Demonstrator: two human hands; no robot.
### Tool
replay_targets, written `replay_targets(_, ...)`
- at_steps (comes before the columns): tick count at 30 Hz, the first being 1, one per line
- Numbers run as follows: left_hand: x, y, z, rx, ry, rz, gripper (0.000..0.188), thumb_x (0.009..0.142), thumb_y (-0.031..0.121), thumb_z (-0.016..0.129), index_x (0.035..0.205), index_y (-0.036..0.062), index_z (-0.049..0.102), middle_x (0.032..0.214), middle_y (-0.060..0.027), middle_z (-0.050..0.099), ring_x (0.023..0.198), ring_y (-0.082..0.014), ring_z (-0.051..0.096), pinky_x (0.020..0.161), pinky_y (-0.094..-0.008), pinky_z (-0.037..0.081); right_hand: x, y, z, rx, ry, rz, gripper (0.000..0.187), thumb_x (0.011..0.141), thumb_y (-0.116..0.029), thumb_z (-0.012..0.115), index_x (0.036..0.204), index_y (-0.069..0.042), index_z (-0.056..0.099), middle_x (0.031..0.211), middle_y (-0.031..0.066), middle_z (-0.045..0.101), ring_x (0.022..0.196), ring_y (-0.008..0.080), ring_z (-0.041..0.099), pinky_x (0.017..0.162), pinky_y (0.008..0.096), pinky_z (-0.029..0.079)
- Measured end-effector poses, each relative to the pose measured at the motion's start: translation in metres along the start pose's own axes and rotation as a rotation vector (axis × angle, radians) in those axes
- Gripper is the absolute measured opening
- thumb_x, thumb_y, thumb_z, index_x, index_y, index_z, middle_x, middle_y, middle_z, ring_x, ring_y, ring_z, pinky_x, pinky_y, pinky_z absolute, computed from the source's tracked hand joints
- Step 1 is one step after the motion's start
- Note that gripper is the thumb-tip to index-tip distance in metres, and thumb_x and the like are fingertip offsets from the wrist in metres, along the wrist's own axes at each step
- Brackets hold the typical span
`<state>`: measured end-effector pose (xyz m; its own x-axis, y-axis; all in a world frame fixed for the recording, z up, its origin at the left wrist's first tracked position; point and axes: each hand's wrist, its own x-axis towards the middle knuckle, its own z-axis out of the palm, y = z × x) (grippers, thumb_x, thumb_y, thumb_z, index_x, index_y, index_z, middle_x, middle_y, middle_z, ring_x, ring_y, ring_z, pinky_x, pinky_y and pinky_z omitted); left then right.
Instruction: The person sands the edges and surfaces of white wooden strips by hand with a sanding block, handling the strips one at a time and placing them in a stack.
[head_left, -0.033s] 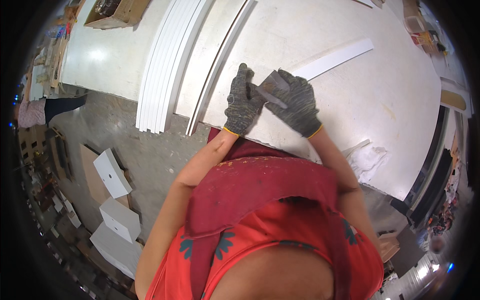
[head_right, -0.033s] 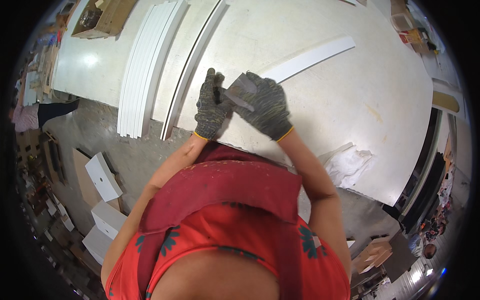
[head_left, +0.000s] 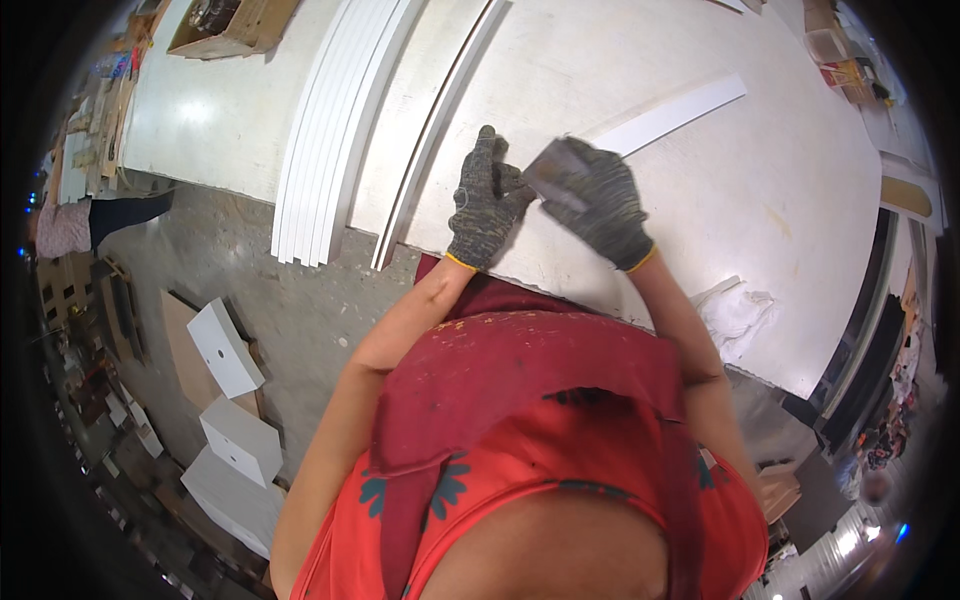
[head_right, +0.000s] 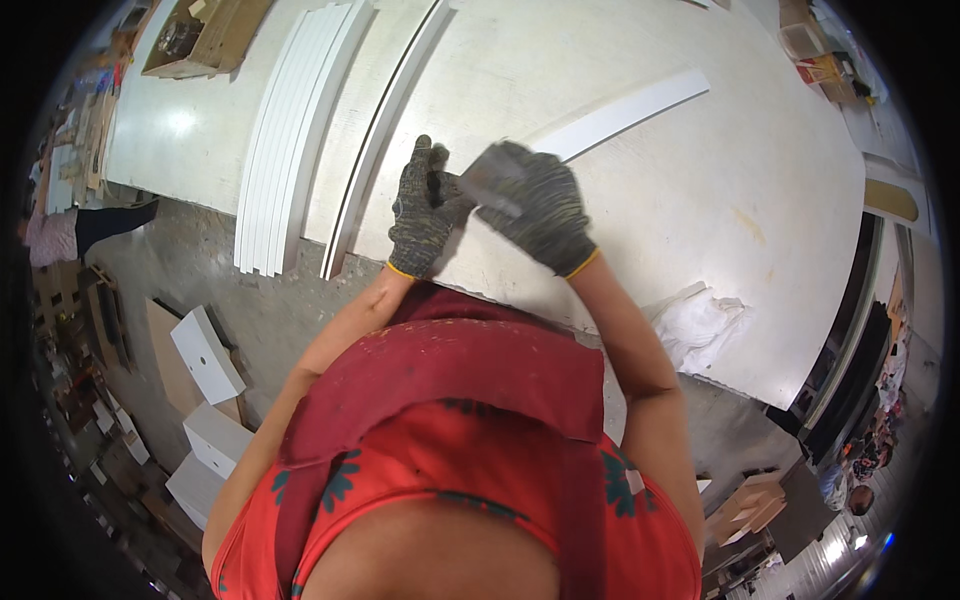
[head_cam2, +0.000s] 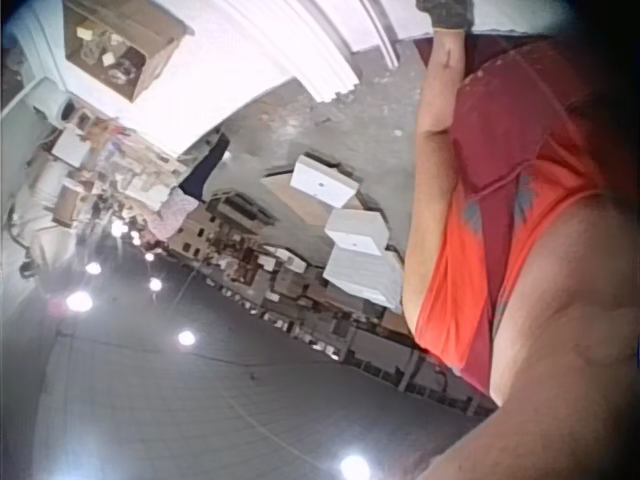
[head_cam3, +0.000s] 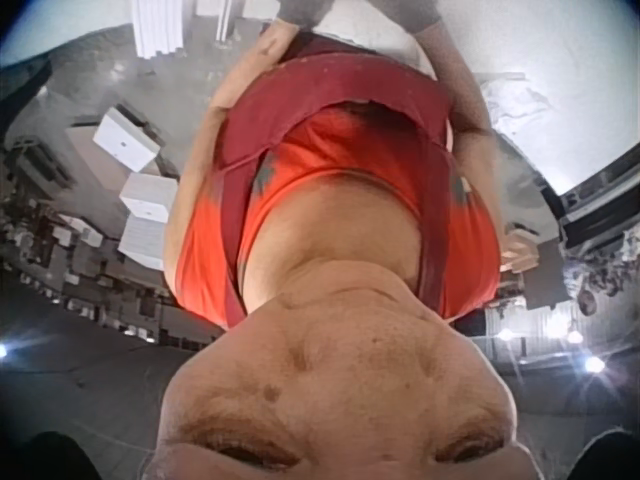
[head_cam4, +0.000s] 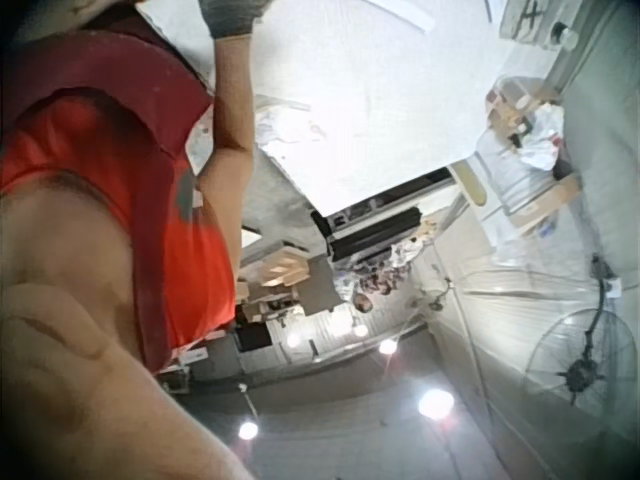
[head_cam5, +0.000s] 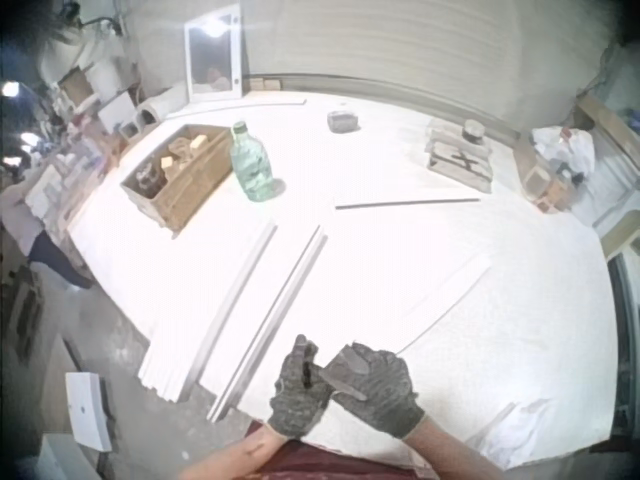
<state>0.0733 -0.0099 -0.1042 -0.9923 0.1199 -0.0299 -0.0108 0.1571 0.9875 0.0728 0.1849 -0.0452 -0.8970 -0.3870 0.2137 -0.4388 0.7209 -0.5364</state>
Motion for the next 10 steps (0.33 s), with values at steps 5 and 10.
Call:
replay_targets(5,0.003,0.035,0.000,0.650,-0.127,0.299,0.099,0.063,0.035,0.093,0.146,0.0079,0.047,0.139,-0.0133,0.051,0.129,-0.0285,0.046,0.111,-0.0455,0.038,-0.053,0.111,-0.034,0.514,0.591,0.631,0.036,0.095,-0.011,0.066,0.130,-0.005,0.066,0.126,0.0103,0.068,0.113,0.0190,0.064,0.098,0.0317,0.050)
replay_targets(10,0.016,0.005,0.015,0.710,-0.136,0.340,0.080,0.064,0.041,0.089,0.134,0.0169,0.060,0.139,-0.0130,0.050,0.129,-0.0367,0.042,0.110,-0.0503,0.032,-0.072,0.113,-0.055,0.957,0.800,0.833,0.057,0.090,-0.017,0.072,0.142,-0.002,0.055,0.135,0.0095,0.063,0.126,0.0198,0.056,0.110,0.0310,0.040)
